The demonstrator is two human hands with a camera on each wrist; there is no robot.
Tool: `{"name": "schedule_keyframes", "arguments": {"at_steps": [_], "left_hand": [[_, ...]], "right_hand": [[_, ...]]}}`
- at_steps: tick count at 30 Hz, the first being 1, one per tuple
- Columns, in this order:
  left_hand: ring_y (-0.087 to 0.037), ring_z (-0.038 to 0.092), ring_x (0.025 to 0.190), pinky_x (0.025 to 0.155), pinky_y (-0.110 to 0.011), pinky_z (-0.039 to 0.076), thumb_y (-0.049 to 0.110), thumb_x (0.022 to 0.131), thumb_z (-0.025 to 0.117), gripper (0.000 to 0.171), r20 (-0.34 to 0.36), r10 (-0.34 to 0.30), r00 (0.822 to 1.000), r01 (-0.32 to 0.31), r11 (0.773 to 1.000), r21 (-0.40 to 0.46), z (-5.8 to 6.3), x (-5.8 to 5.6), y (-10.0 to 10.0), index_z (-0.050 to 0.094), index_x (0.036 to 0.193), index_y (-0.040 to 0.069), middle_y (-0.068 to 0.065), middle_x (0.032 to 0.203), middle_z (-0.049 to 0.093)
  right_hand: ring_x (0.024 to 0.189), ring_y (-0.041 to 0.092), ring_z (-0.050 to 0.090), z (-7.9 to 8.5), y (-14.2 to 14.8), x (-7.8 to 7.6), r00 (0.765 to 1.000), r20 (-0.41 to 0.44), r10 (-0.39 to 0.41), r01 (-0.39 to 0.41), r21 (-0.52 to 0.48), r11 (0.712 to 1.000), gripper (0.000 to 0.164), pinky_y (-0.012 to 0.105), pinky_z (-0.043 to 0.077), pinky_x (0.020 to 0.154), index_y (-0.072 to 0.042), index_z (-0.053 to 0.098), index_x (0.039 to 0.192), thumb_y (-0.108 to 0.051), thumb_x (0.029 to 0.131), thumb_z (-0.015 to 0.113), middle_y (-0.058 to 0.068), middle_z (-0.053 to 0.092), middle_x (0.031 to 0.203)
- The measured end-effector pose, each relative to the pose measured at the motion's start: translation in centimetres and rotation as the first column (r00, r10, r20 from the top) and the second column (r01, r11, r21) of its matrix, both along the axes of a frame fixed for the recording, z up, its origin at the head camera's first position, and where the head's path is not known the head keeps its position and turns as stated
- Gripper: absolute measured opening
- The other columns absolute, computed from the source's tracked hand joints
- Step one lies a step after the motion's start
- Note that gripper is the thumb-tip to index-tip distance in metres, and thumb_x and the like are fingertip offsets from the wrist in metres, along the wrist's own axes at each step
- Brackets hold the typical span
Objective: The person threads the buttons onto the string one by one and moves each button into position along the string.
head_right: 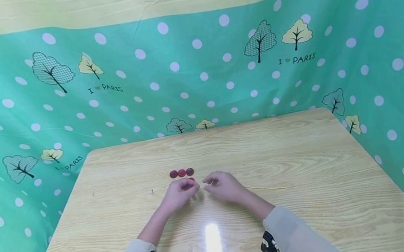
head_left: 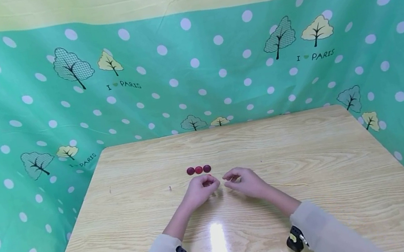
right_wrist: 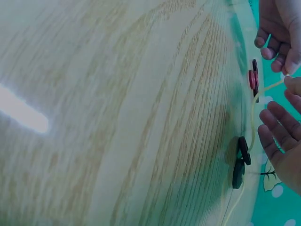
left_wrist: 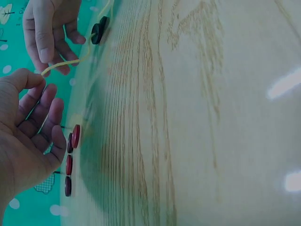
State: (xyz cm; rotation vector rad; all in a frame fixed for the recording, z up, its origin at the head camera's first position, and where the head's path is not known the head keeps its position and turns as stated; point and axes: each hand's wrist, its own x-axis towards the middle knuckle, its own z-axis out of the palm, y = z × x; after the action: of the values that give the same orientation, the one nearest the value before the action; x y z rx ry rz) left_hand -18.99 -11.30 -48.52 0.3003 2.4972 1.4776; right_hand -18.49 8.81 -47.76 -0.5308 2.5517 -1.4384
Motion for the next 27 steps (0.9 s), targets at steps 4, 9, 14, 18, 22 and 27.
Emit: {"name": "schedule_keyframes", "arguments": {"at_steps": [4,9,14,18,22,27], "left_hand": [[-0.010,0.058,0.073,0.065,-0.023,0.049,0.026,0.087,0.064,0.018,-0.002,0.003,1.000,-0.003,1.000,-0.008,0.05,-0.11,0.18,0.068,0.096,0.011,-0.001,0.086,0.066],[-0.011,0.058,0.075,0.065,-0.023,0.049,0.025,0.086,0.064,0.019,0.005,0.004,1.000,-0.004,1.000,0.023,0.19,-0.16,0.33,0.068,0.096,0.009,-0.003,0.088,0.067],[-0.011,0.058,0.075,0.066,-0.024,0.050,0.024,0.086,0.064,0.019,0.004,0.003,1.000,-0.003,1.000,0.027,0.25,-0.15,0.37,0.068,0.096,0.009,-0.004,0.089,0.067],[-0.011,0.058,0.075,0.065,-0.024,0.050,0.025,0.086,0.064,0.020,0.010,0.005,1.000,-0.005,1.000,0.019,0.19,-0.15,0.34,0.068,0.097,0.010,-0.003,0.088,0.066],[-0.011,0.057,0.074,0.065,-0.024,0.050,0.025,0.087,0.064,0.019,0.003,0.000,1.000,0.000,1.000,0.019,0.17,-0.12,0.28,0.068,0.097,0.009,-0.003,0.088,0.066],[-0.011,0.057,0.074,0.065,-0.023,0.050,0.025,0.087,0.064,0.020,-0.014,-0.009,1.000,0.009,1.000,0.021,0.02,-0.07,0.20,0.068,0.096,0.008,-0.003,0.087,0.066]], "right_hand": [[0.092,0.017,0.062,-0.25,-0.28,-0.06,1.000,-0.003,-0.006,0.006,-0.003,1.000,0.023,0.027,0.052,0.078,-0.007,0.068,0.104,-0.021,0.087,0.066,0.006,0.069,0.104],[0.089,0.014,0.062,-0.45,-0.49,-0.10,1.000,-0.008,-0.012,0.012,-0.011,1.000,0.019,0.026,0.052,0.078,-0.008,0.069,0.102,-0.020,0.087,0.066,0.004,0.070,0.097],[0.085,0.012,0.062,-0.47,-0.57,-0.15,0.999,-0.026,-0.024,0.024,-0.002,1.000,0.015,0.021,0.050,0.072,-0.010,0.069,0.097,-0.021,0.088,0.064,0.002,0.069,0.090],[0.083,0.011,0.062,-0.34,-0.57,-0.09,0.999,-0.037,-0.029,0.029,-0.015,0.999,0.014,0.020,0.050,0.070,-0.010,0.070,0.095,-0.022,0.088,0.064,0.002,0.070,0.090],[0.081,0.011,0.061,-0.19,-0.59,0.04,0.998,-0.047,-0.037,0.036,-0.026,0.999,0.014,0.020,0.050,0.067,-0.011,0.070,0.095,-0.022,0.089,0.064,0.002,0.070,0.090],[0.079,0.011,0.059,-0.07,-0.64,0.13,0.998,-0.052,-0.040,0.038,-0.027,0.999,0.013,0.020,0.048,0.065,-0.010,0.070,0.094,-0.020,0.088,0.064,0.001,0.069,0.087]]}}
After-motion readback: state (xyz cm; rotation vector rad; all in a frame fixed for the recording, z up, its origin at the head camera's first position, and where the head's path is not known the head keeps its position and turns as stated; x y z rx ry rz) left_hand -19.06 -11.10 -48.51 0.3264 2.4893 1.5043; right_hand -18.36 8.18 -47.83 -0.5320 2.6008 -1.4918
